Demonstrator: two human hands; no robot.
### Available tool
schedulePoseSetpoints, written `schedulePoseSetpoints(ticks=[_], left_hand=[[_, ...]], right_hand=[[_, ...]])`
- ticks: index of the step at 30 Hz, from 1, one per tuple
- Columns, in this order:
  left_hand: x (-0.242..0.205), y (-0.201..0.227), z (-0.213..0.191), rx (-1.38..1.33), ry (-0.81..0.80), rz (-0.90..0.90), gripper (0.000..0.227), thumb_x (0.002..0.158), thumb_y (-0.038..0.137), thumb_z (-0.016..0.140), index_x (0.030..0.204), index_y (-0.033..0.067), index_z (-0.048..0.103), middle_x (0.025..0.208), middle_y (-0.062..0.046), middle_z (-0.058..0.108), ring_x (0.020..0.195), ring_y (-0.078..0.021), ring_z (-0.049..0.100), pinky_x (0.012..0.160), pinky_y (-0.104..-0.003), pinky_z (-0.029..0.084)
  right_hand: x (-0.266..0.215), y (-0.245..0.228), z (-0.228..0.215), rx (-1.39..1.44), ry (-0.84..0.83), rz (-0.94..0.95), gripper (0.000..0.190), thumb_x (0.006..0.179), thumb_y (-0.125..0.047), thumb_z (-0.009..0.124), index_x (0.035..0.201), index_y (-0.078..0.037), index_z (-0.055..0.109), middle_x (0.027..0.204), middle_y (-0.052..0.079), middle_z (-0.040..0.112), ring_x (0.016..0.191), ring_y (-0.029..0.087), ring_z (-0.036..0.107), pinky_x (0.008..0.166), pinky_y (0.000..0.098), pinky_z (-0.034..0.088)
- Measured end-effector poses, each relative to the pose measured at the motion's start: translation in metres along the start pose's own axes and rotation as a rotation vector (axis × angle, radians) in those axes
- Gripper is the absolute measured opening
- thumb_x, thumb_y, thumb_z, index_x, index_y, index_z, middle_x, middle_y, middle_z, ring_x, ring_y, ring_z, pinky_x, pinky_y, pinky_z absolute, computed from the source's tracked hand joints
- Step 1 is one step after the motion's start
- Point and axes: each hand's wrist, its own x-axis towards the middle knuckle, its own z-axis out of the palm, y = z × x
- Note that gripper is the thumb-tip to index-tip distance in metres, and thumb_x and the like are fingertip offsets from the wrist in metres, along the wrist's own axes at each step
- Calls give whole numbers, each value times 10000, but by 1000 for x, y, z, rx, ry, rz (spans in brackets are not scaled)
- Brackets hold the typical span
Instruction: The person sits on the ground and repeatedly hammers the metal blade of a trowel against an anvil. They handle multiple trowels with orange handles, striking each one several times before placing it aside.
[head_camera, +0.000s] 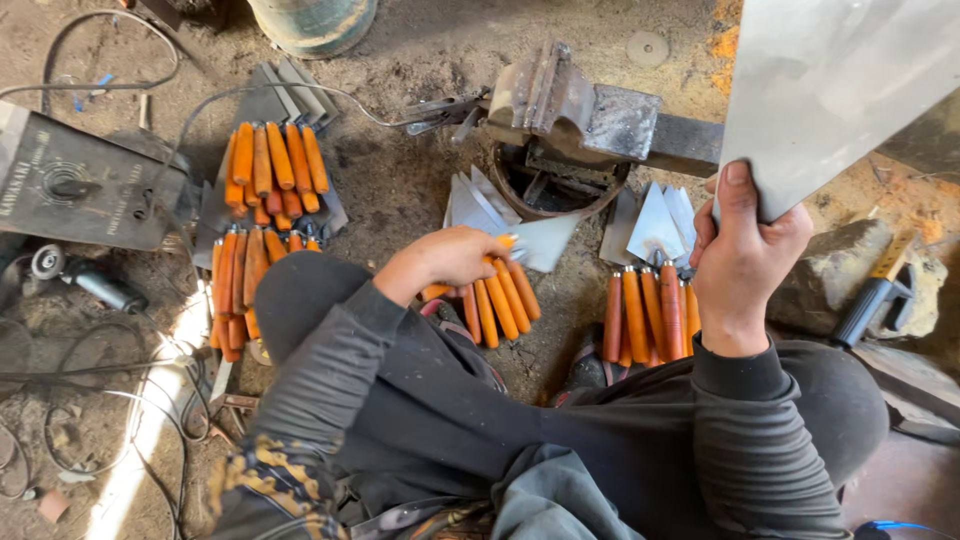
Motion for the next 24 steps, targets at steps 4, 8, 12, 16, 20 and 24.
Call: schedulePoseSetpoints(ticks=[4, 8, 12, 16, 20, 24], left_hand=[[-22, 33, 2, -160, 407, 369, 678, 936, 248, 628, 1555, 233, 352, 986, -239, 713, 805, -414, 739, 780, -495, 592], [22, 38, 15, -248, 1020, 434, 589, 952, 289, 689, 1397, 27, 405, 925, -280, 701, 885, -467, 704, 771, -550, 575], [65, 32, 13, -373, 1024, 199, 368, 973, 283, 670, 1079, 6, 451, 822, -276, 685, 792, -490, 695, 695, -578, 531], [91, 32, 26, -714, 826, 106, 349, 953, 251, 618, 1021, 1, 384, 733, -276, 654, 654, -485, 707, 582, -547, 552], [114, 31, 42, -489, 1134, 332, 318, 980, 191, 634, 1032, -16, 398, 725, -293, 644, 720, -506, 656, 626, -568, 508], [127, 23, 51, -504, 1136, 367, 301, 980, 170, 622, 1039, -20, 396, 745, -299, 644, 727, -514, 653, 620, -571, 502]], right_hand=[[-13, 3, 13, -52, -40, -88, 245, 1178, -141, 617, 1039, 59, 596, 828, 83, 599, 518, 117, 504, 443, 258, 343], [-25, 8, 26, 32, -170, -52, 170, 1109, -124, 592, 1070, 42, 604, 849, 55, 621, 536, 114, 535, 460, 263, 397], [-29, 29, 35, -200, -269, 107, 214, 1085, -152, 580, 978, 14, 664, 619, 3, 594, 466, 105, 522, 417, 275, 386], [-30, 63, 48, -508, -249, 129, 345, 1099, -178, 634, 813, 16, 648, 563, 9, 566, 489, 99, 517, 465, 301, 391], [-26, 80, 50, -488, -240, 156, 289, 1068, -209, 624, 878, 8, 643, 558, 15, 571, 480, 90, 507, 463, 301, 386], [-28, 91, 45, -473, -233, 78, 275, 1066, -212, 627, 916, 19, 639, 588, 39, 582, 514, 96, 516, 479, 302, 402]])
